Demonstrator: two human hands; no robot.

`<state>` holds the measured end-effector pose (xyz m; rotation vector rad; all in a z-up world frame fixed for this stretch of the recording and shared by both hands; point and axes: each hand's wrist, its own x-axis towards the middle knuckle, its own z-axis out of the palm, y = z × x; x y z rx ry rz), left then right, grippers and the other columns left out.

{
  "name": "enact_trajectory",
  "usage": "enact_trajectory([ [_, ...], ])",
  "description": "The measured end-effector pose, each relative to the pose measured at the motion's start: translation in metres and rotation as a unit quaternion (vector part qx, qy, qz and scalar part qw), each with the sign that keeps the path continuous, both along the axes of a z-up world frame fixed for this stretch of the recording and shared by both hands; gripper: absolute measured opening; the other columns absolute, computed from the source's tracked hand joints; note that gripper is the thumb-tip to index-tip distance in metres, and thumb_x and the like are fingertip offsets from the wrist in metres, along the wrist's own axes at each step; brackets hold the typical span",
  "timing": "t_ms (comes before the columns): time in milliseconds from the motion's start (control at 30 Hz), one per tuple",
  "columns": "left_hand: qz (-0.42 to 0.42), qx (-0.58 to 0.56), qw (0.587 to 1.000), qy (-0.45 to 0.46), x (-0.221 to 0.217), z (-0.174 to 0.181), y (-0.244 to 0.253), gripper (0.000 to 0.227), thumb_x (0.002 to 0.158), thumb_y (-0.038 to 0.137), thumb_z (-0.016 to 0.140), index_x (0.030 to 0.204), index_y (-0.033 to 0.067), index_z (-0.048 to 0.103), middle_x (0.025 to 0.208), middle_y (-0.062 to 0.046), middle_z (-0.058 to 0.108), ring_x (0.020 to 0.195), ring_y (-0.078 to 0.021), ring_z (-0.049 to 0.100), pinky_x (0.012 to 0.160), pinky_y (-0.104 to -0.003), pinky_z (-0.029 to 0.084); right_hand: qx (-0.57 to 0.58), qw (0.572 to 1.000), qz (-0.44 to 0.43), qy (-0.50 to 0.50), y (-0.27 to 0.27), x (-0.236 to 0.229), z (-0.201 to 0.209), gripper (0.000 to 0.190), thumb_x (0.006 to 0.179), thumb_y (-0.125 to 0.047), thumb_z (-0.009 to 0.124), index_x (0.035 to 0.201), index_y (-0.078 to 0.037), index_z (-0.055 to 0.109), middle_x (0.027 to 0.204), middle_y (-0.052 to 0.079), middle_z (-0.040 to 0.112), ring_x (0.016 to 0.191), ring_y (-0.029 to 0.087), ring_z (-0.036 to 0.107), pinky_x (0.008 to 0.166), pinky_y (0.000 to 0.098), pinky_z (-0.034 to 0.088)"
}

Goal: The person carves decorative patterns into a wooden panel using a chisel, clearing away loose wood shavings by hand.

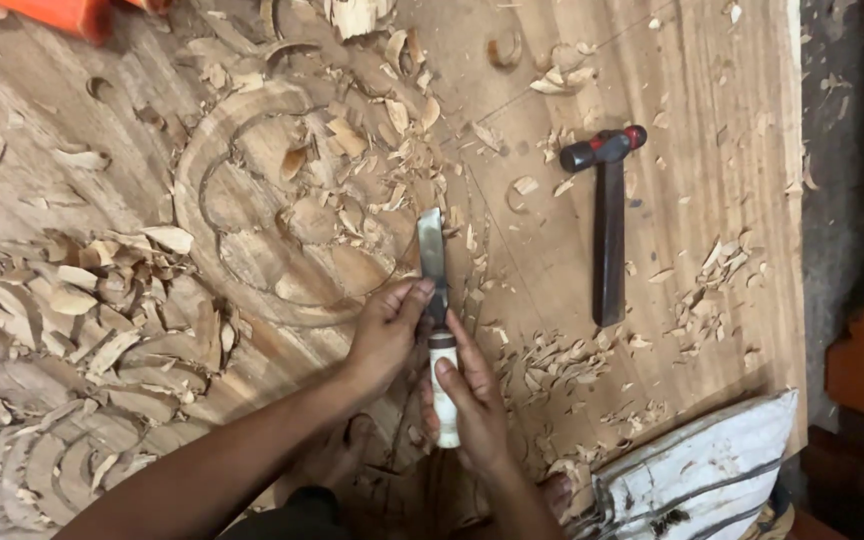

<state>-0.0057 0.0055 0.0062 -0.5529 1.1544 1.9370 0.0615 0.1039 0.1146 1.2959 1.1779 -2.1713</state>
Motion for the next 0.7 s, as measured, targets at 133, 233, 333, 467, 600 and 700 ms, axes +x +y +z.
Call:
enact_trajectory([
  [133, -0.03, -0.018, 0.999, -0.037, -0.007, 0.005, 0.005, 0.023, 0.105, 0.02, 0.055, 0.107, 0.0052, 0.072, 0.082, 0.002, 0.069, 0.07, -0.0059, 0.057, 0.066, -0.024, 0.05, 0.007, 1.0, 0.029, 0.001, 0.018, -0.003, -0.003, 0.067, 0.102, -0.016, 0.053, 0.163, -0.021, 0.027, 0.072, 0.007, 0.06, 0.048, 0.011, 0.054, 0.041, 0.0252, 0.045],
  [233, -0.003, 0.021, 1.0, -0.023, -0.002, 0.003, 0.01, 0.027, 0.111, 0.021, 0.054, 0.103, 0.0027, 0.072, 0.084, 0.003, 0.067, 0.072, -0.0043, 0.054, 0.067, -0.022, 0.047, 0.008, 0.998, 0.053, 0.011, 0.028, -0.01, 0.001, 0.066, 0.102, -0.015, 0.053, 0.163, -0.019, 0.028, 0.072, 0.007, 0.06, 0.048, 0.011, 0.055, 0.041, 0.0257, 0.046],
  [333, 0.03, -0.008, 0.998, -0.052, -0.006, 0.002, 0.018, 0.022, 0.107, 0.02, 0.056, 0.106, 0.0059, 0.073, 0.086, 0.004, 0.069, 0.072, -0.0042, 0.056, 0.068, -0.022, 0.048, -0.008, 0.998, 0.065, 0.018, 0.039, -0.018, 0.001, 0.066, 0.102, -0.015, 0.054, 0.163, -0.019, 0.029, 0.073, 0.005, 0.059, 0.048, 0.01, 0.054, 0.042, 0.0251, 0.046],
  [467, 0.035, 0.018, 0.998, -0.039, -0.007, -0.004, 0.024, 0.025, 0.107, 0.023, 0.056, 0.102, 0.0044, 0.072, 0.086, 0.001, 0.071, 0.074, -0.0059, 0.061, 0.07, -0.023, 0.051, -0.004, 0.993, 0.113, 0.021, 0.056, -0.029, 0.005, 0.065, 0.102, -0.016, 0.056, 0.162, -0.018, 0.032, 0.074, 0.005, 0.061, 0.05, 0.01, 0.056, 0.044, 0.0256, 0.048],
  [600, 0.078, 0.033, 0.995, -0.059, -0.011, -0.002, 0.042, 0.028, 0.107, 0.027, 0.057, 0.101, 0.0054, 0.073, 0.086, -0.001, 0.071, 0.074, -0.0079, 0.061, 0.069, -0.024, 0.05, 0.03, 0.975, 0.22, -0.026, 0.09, -0.05, 0.014, 0.067, 0.1, -0.02, 0.058, 0.163, -0.021, 0.034, 0.076, 0.006, 0.062, 0.057, 0.009, 0.058, 0.051, 0.025, 0.053],
  [700, 0.068, 0.061, 0.993, -0.079, -0.036, 0.034, 0.05, 0.033, 0.105, 0.035, 0.055, 0.099, 0.0069, 0.072, 0.088, -0.003, 0.073, 0.074, -0.0116, 0.065, 0.071, -0.028, 0.055, 0.065, 0.936, 0.342, -0.055, 0.114, -0.107, 0.042, 0.068, 0.097, -0.022, 0.06, 0.161, -0.024, 0.036, 0.086, 0.003, 0.068, 0.058, 0.009, 0.059, 0.056, 0.0272, 0.056],
])
